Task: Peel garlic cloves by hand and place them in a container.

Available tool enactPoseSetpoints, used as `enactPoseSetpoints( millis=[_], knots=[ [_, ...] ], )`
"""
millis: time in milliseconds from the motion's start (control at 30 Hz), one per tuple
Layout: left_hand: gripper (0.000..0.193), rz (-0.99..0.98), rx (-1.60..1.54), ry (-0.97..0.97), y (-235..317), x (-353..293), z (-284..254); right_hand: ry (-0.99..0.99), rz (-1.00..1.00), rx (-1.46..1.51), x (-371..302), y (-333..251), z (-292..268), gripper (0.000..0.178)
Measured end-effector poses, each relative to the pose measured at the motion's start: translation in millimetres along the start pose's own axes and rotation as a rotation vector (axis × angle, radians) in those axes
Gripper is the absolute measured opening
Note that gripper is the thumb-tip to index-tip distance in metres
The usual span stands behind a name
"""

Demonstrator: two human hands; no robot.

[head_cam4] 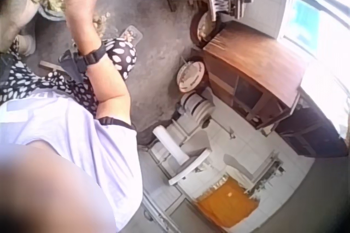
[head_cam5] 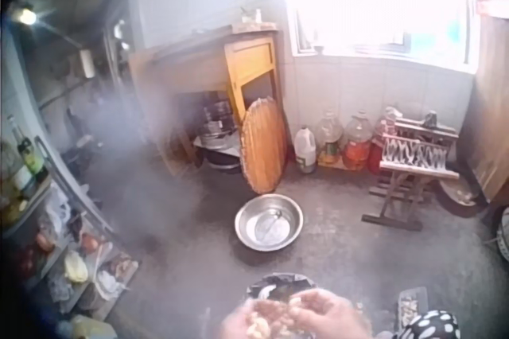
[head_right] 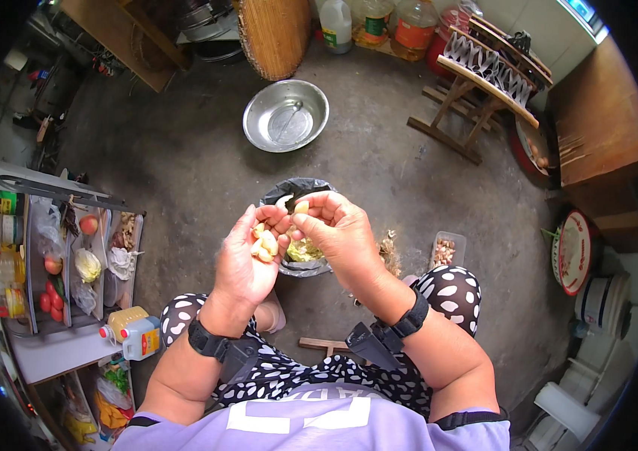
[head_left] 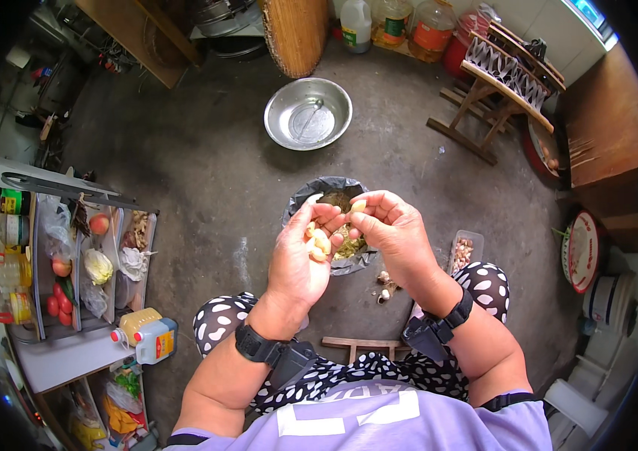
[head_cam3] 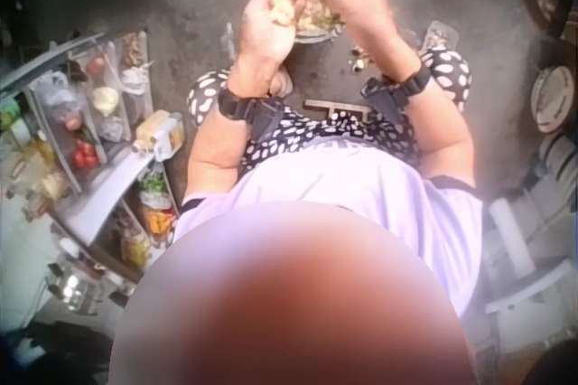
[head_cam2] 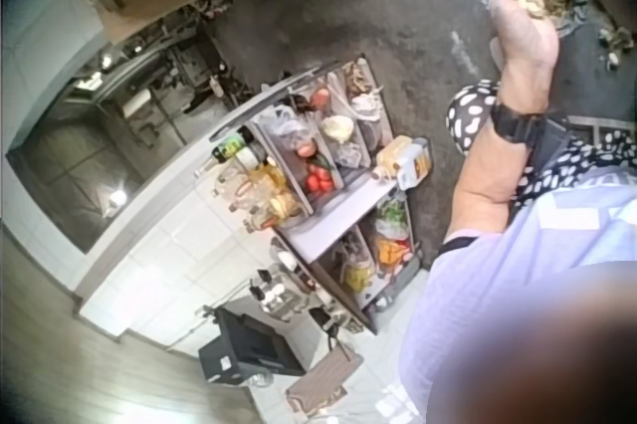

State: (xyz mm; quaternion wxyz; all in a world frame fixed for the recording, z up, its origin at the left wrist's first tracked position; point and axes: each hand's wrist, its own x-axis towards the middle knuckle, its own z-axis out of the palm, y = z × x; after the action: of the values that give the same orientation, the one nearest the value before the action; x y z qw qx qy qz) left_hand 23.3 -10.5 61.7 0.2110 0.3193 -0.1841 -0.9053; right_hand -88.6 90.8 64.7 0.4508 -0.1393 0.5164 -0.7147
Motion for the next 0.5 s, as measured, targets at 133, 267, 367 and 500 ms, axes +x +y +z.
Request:
enactPoseSetpoints(
  millis=[133,267,367,500],
  knots=[
    [0.021,-0.001,0.064,0.007,-1.6,-1.8,4.2,0.017,0.037,-0.048,-2.0,-4.7,0.5,0.017],
    [0.019,-0.008,0.102,0.024,-2.1,-2.4,5.2,0.021,0.101,0.016,-0.9,-4.9,2.8,0.015],
    [0.019,-0.015,0.129,0.044,-3.8,-2.0,8.9,0.009,0.129,0.002,0.1,-2.8,-1.7,0.015],
    [0.019,-0.003,0.161,-0.034,-5.1,0.7,3.0,0.002,0.133,-0.067,-1.4,-5.2,0.4,0.015]
  ],
)
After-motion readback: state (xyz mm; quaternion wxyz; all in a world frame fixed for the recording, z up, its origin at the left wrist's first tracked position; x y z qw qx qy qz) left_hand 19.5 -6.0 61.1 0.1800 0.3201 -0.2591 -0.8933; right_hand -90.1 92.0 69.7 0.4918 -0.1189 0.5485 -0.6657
